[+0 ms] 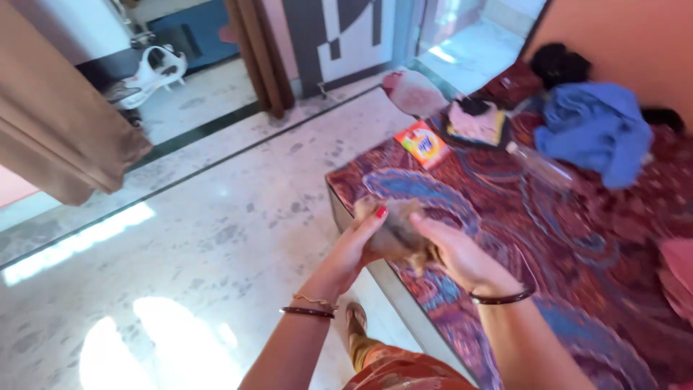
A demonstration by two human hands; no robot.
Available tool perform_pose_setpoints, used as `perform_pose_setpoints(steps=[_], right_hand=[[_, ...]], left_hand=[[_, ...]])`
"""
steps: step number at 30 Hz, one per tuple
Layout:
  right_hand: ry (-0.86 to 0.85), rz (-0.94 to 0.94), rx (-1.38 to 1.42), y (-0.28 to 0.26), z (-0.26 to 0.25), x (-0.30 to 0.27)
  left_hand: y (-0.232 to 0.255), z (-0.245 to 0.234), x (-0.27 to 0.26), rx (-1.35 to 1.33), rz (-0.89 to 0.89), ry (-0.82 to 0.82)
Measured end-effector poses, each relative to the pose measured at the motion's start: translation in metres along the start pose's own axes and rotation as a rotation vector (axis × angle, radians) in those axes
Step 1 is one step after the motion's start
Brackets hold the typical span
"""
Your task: Cleaning the stainless steel railing of a staircase using a cloth.
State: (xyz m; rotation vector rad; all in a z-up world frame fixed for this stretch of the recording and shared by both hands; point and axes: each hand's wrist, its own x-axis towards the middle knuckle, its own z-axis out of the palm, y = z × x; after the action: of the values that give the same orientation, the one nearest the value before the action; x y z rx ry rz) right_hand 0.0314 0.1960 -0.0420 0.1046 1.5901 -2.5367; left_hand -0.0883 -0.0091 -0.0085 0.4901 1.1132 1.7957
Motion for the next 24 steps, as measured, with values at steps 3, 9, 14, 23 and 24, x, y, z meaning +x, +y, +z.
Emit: perform_pose_setpoints(steps=[3, 9, 14, 23, 24], right_hand=[[0.105, 0.037, 0.042, -0.065, 0.059, 0.069], [0.356, -0.032, 0.240, -0.130, 0.047, 0.204], [0.339, -0.028, 0.212, -0.138, 0.013, 0.303], [0.371, 0.001, 0.242, -0.183, 0.023, 0.452], [0.354, -0.034, 0.140, -0.188, 0.027, 0.468]], left_hand=[[0.033, -0.062, 0.039, -0.079, 0.006, 0.065], [0.137, -0.158, 0.076, -0.161, -0.053, 0.266], [0.177, -0.249, 0.110, 0.022, 0.041, 0.238], [0.295, -0.353, 0.192, 0.118, 0.052, 0.116], [0.302, -0.374, 0.208, 0.236, 0.045, 0.195]])
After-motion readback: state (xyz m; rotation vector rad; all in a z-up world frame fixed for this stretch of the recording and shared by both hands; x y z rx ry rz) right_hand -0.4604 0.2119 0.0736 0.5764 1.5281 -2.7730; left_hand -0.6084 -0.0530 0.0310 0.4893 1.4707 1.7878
